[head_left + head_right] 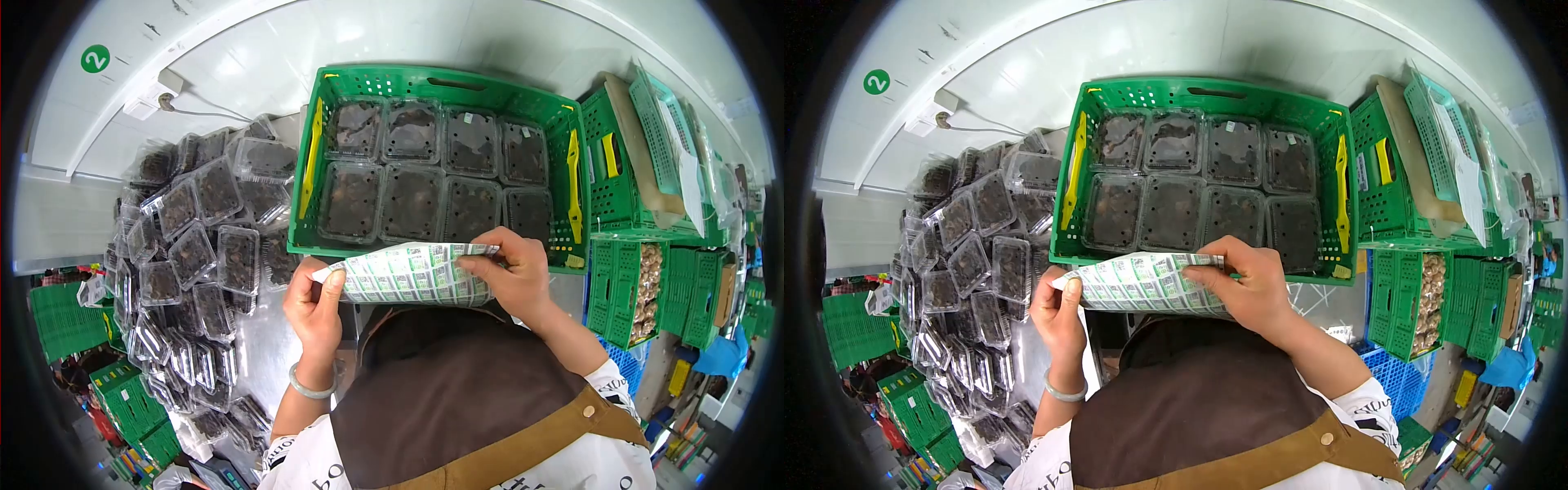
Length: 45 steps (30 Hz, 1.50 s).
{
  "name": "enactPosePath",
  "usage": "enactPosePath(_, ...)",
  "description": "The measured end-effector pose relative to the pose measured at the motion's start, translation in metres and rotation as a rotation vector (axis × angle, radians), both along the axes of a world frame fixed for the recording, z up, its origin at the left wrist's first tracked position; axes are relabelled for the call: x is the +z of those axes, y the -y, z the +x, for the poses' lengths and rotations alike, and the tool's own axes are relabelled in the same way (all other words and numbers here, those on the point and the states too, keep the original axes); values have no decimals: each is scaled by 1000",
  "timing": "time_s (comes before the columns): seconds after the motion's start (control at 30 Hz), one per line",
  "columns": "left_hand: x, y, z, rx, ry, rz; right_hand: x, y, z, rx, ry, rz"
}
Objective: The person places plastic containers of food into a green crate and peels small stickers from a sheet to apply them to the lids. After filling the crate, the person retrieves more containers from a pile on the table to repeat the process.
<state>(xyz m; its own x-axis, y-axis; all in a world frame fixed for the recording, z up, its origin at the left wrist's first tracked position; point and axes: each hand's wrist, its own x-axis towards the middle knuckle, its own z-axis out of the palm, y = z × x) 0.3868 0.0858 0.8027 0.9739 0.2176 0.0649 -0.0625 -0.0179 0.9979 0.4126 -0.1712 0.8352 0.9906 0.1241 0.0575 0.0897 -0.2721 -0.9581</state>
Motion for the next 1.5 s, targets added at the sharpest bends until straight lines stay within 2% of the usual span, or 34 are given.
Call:
enactPosePath(0.17,32,17,17,-120,-100,-375,-6,3,-1,41,21,-75)
enactPosePath(0.27,10,4,11,-156,-128,-130,-6,2,0,40,6,-107)
enactPosePath(0.4,6,1,13,-127,-53,26,-7,3,-1,40,154,-220)
enactPosePath(0.57,7,-1,17,-6,-30,286,-21,3,3,101,204,-228)
enactPosePath(0.67,10,-6,24,-13,-8,355,-21,3,19,149,-204,-197)
enactPosePath(0.7,12,-9,26,-35,10,369,-24,7,27,148,-87,-118)
enactPosePath(0.77,14,-12,29,-96,48,390,-13,9,52,234,238,-240)
enactPosePath(0.83,13,-12,32,-161,63,414,7,6,65,411,384,-400)
enactPosePath(0.93,14,-10,37,-208,77,455,25,-18,77,765,-73,-692)
enactPosePath(1.1,5,-12,38,-185,-37,453,-8,-19,74,868,403,-640)
enactPosePath(1.2,-7,-15,41,-148,-188,549,3,-17,73,845,115,-714)
enactPosePath(1.23,-4,-16,45,-123,-178,587,-6,-3,75,548,69,-449)
enactPosePath(1.27,-8,-21,48,-41,-191,517,-15,20,80,252,23,-184)
enactPosePath(1.33,-16,-49,49,22,-261,434,2,62,114,84,-632,-233)
enactPosePath(1.4,-18,-64,50,18,-267,392,-43,121,128,193,-670,-500)
enactPosePath(1.47,-20,-65,49,-11,-294,411,-116,178,128,447,-437,-886)
enactPosePath(1.5,-22,-63,48,-21,-317,410,-137,187,123,452,-435,-933)
